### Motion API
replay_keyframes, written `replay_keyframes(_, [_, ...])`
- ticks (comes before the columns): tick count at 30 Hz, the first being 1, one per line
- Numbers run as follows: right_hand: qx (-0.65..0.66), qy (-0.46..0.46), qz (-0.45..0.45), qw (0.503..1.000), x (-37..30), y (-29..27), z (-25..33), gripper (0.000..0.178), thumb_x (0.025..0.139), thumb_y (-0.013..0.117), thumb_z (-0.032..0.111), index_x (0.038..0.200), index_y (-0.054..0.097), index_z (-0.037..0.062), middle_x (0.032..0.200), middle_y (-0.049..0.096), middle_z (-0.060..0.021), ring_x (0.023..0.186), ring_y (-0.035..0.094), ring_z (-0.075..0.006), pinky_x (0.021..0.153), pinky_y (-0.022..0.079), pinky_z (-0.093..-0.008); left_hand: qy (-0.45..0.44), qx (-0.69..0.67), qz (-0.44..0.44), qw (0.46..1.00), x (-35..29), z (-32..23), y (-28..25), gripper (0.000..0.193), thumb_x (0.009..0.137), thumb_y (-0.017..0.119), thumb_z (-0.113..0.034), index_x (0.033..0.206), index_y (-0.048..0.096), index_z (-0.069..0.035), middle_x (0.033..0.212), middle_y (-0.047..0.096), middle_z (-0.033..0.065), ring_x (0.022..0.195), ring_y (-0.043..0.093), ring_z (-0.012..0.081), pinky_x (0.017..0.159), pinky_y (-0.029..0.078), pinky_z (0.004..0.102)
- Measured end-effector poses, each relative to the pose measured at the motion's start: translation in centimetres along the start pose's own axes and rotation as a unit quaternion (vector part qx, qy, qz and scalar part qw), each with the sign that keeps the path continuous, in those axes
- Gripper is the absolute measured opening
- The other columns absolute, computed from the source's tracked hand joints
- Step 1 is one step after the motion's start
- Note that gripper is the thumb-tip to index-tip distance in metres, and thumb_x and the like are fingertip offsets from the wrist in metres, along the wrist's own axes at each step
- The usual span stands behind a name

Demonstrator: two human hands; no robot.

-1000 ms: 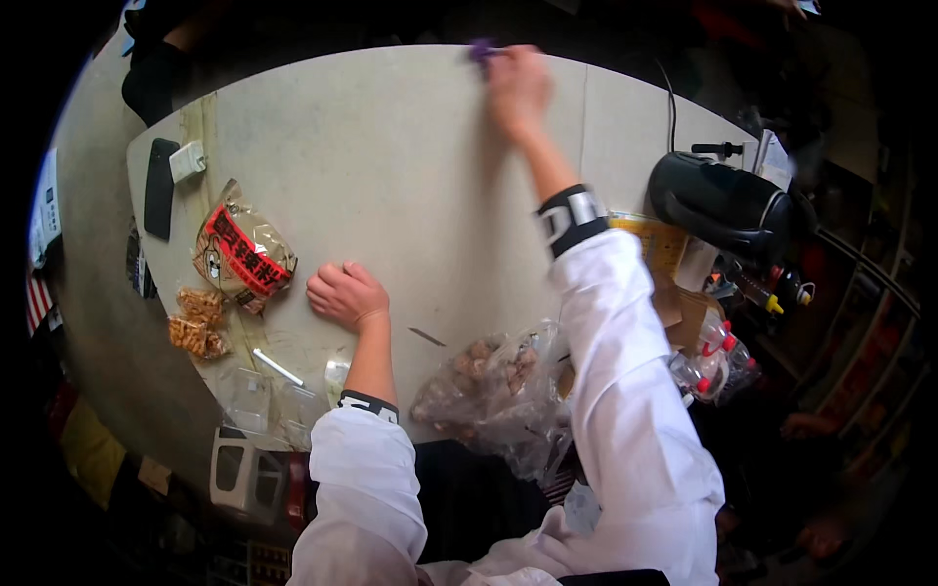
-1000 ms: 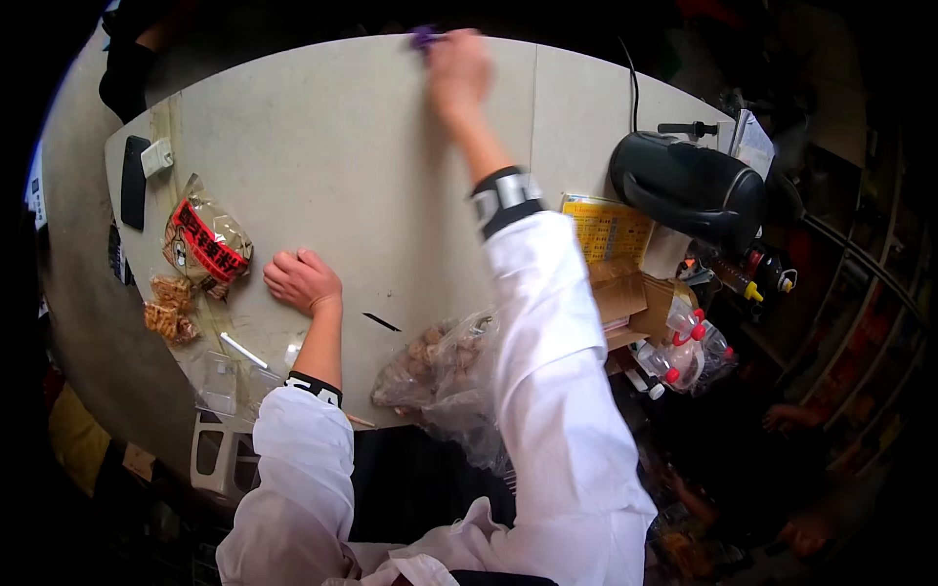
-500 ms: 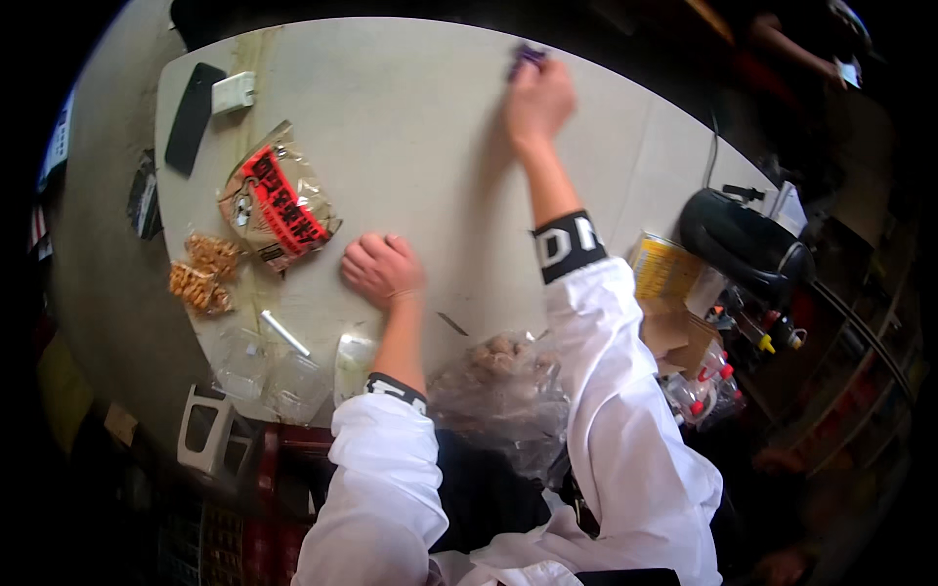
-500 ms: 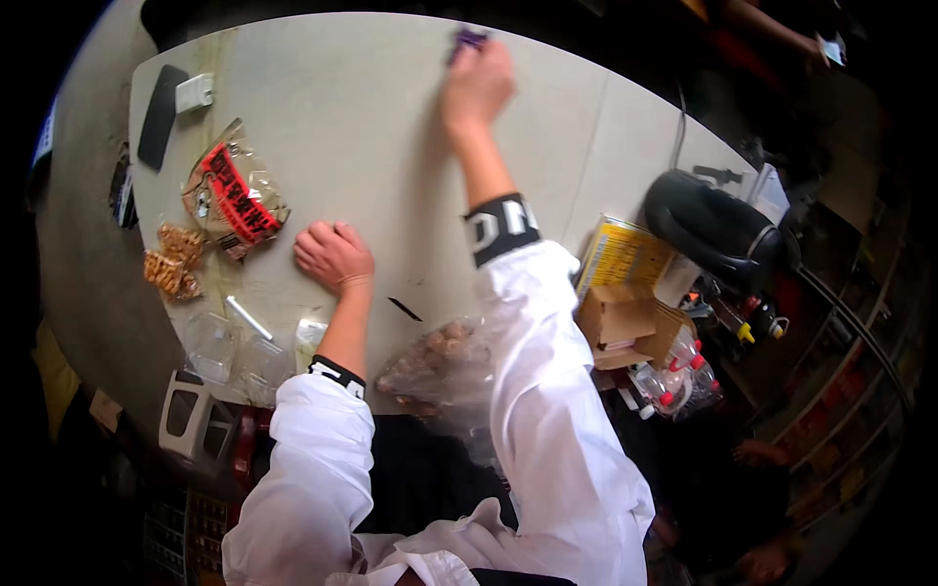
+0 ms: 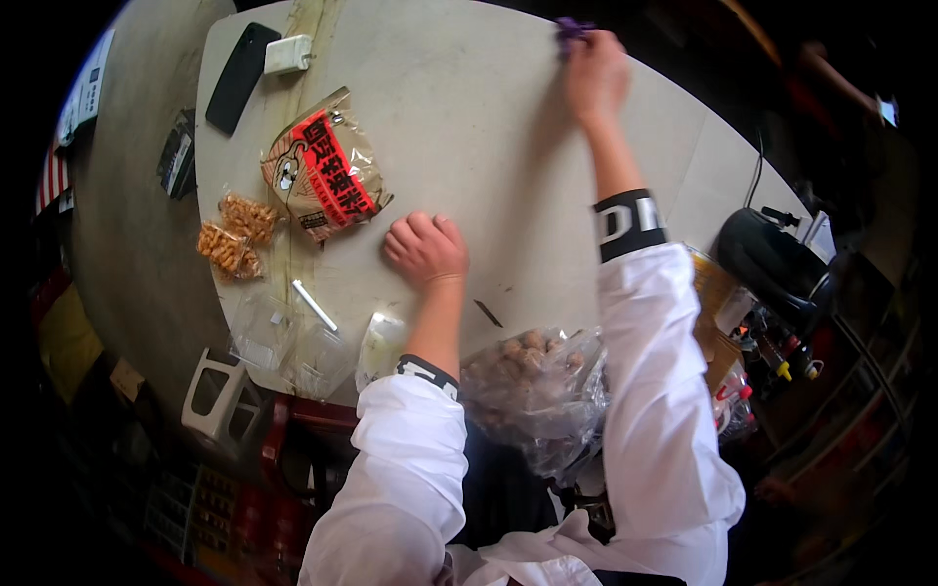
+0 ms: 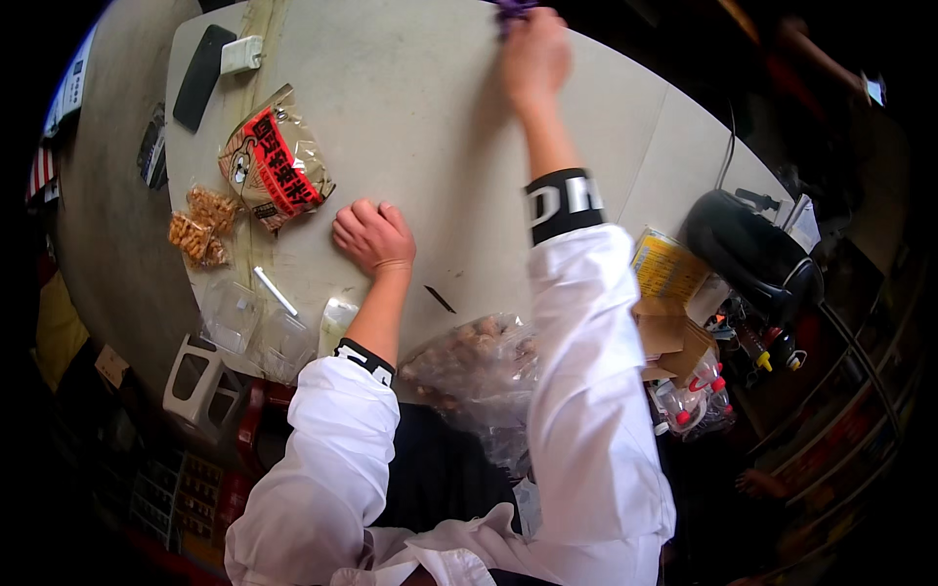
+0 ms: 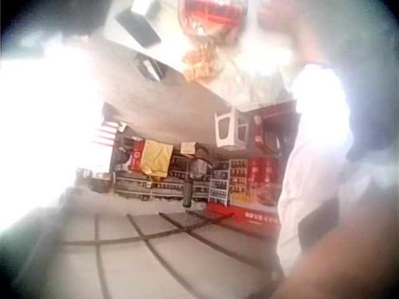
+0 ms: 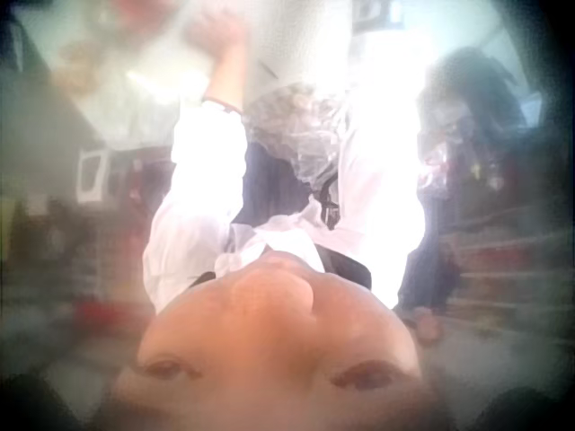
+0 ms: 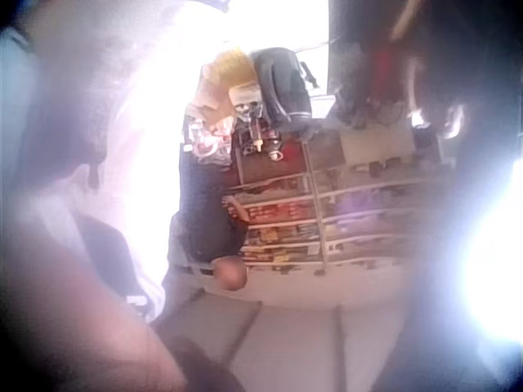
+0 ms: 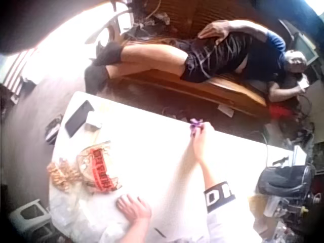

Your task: The person sits at a table in a shop and uses red-handled shears to crack open round nuts one by one. The person picks each nut from a plastic bag, cracks the shell, and places the pieces on the table.

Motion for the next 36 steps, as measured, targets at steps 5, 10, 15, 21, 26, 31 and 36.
replay_keyframes(5, [0.028,0.021,-0.008,0.999,-2.1,0.6,1.4,0.013,0.085,0.058,0.016,0.088,0.061,0.0032,0.083,0.063,-0.0161,0.079,0.061,-0.0344,0.069,0.047,-0.0427,0.005,-0.025,-0.004,1.000,0.1,-0.5,-0.1,0.023,0.080,0.052,-0.030,0.084,0.046,-0.008,0.091,0.045,0.0124,0.088,0.045,0.0337,0.077,0.037,0.0453])
replay_keyframes(10, [0.082,-0.092,0.245,0.962,-16.6,3.8,8.5,0.012,0.081,0.059,0.012,0.092,0.055,0.0080,0.087,0.058,-0.0151,0.075,0.057,-0.0373,0.060,0.047,-0.0457,-0.010,-0.029,-0.022,0.999,-0.3,0.7,0.6,0.022,0.081,0.052,-0.030,0.083,0.045,-0.008,0.089,0.045,0.0123,0.087,0.045,0.0337,0.077,0.037,0.0454])
replay_keyframes(15, [0.064,-0.119,0.221,0.966,-16.4,0.8,2.8,0.010,0.082,0.058,0.013,0.090,0.056,0.0076,0.086,0.058,-0.0136,0.075,0.058,-0.0345,0.062,0.047,-0.0434,0.002,-0.025,-0.027,0.999,0.2,0.2,-0.1,0.017,0.081,0.049,-0.028,0.082,0.046,-0.011,0.088,0.046,0.0110,0.082,0.046,0.0322,0.073,0.038,0.0449])
replay_keyframes(21, [0.008,0.050,0.017,0.999,-2.5,-2.8,-2.8,0.015,0.087,0.055,0.017,0.084,0.059,0.0028,0.078,0.061,-0.0165,0.073,0.058,-0.0359,0.063,0.045,-0.0435,-0.009,-0.031,-0.003,0.999,0.0,-0.1,-0.3,0.019,0.080,0.051,-0.027,0.082,0.045,-0.009,0.089,0.045,0.0124,0.087,0.045,0.0335,0.076,0.037,0.0453])
replay_keyframes(26, [0.085,-0.108,0.179,0.974,-15.2,2.7,6.5,0.013,0.080,0.061,0.011,0.092,0.055,0.0080,0.086,0.057,-0.0158,0.076,0.057,-0.0378,0.063,0.046,-0.0457,-0.011,-0.031,-0.010,0.999,0.0,0.0,0.4,0.019,0.080,0.050,-0.027,0.082,0.045,-0.009,0.089,0.045,0.0123,0.086,0.046,0.0333,0.076,0.037,0.0447])
replay_keyframes(31, [0.103,-0.144,0.256,0.950,-12.8,5.6,11.6,0.013,0.083,0.058,0.017,0.092,0.054,0.0082,0.088,0.059,-0.0148,0.078,0.058,-0.0373,0.065,0.046,-0.0462,-0.027,-0.020,-0.003,0.999,-0.1,0.8,0.6,0.022,0.083,0.045,-0.031,0.080,0.044,-0.009,0.086,0.046,0.0120,0.082,0.046,0.0320,0.074,0.038,0.0445])
replay_keyframes(36, [0.116,-0.102,0.141,0.978,-2.9,10.9,17.2,0.016,0.082,0.058,0.019,0.090,0.059,0.0054,0.090,0.062,-0.0171,0.083,0.060,-0.0371,0.072,0.048,-0.0458,0.004,-0.026,-0.050,0.998,0.3,-0.2,-0.1,0.016,0.081,0.049,-0.028,0.078,0.045,-0.012,0.081,0.046,0.0101,0.076,0.048,0.0307,0.066,0.038,0.0443])
Point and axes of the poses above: each hand's wrist, its own x-axis towards the middle knuckle, its own y-axis out of the palm, z = x × y, the point moved 8 cm from there along x, towards the middle knuckle
